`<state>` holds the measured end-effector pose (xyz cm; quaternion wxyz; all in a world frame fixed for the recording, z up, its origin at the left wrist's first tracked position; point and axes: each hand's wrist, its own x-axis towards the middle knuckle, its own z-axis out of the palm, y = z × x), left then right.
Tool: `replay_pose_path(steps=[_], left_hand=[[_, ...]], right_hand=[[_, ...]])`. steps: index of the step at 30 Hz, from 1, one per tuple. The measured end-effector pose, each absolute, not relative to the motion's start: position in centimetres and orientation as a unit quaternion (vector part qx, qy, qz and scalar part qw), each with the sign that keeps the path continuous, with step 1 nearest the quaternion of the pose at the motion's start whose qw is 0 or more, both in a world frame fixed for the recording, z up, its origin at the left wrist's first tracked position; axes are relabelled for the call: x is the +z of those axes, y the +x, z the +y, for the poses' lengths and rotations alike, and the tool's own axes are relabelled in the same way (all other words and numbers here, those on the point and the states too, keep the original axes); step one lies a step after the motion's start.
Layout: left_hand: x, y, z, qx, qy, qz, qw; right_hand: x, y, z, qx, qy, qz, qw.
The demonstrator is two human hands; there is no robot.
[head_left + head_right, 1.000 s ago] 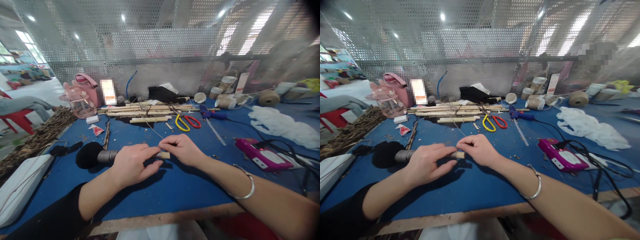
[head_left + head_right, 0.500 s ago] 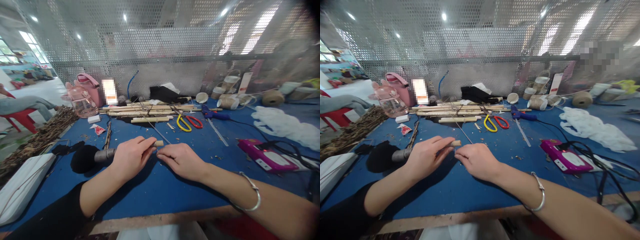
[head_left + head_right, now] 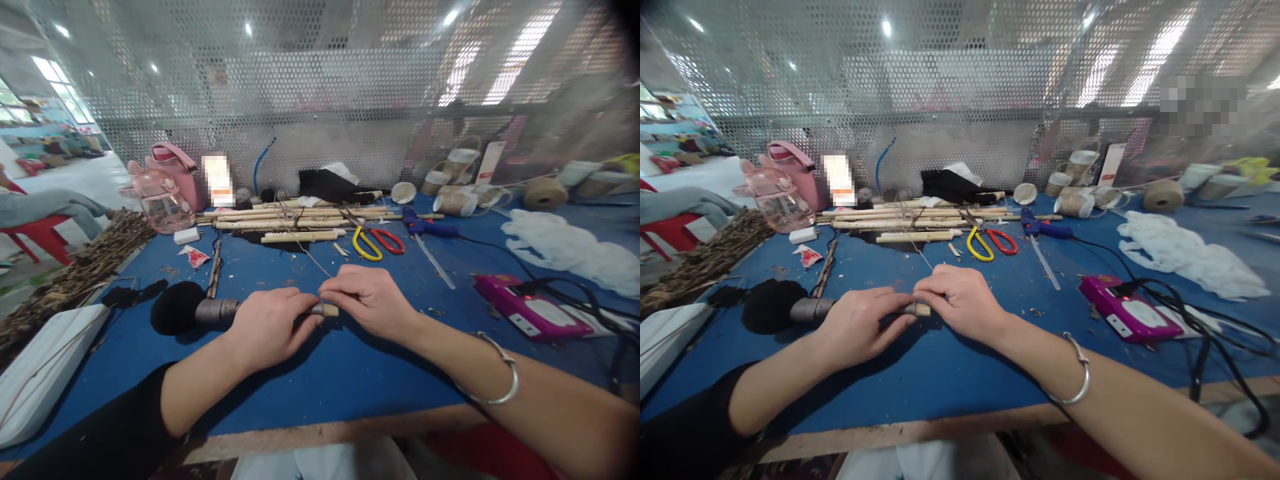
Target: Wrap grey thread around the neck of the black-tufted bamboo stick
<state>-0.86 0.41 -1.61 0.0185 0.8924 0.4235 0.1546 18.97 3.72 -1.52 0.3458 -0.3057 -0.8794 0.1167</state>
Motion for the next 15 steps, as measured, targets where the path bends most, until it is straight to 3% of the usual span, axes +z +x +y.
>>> replay_pose_path(steps=[8, 10, 15], left_hand=[[-1.6, -1.2, 0.4, 0.255, 0.873, 0.416, -0.019], [-1.6, -1.2, 0.5, 0.280, 0.862, 0.421, -0.028], [-2.0, -1.4, 1.0, 0.250, 0.846, 0.469, -0.045]], right_hand=[[-2.0, 18.4, 4.6, 0.325, -0.378, -0.813, 0.300], [-2.2, 18.3, 4.5, 0.293, -0.377, -0.839, 0.262], [-2.5, 18.1, 3.1, 0.077, -0.337, -0.922, 0.175]])
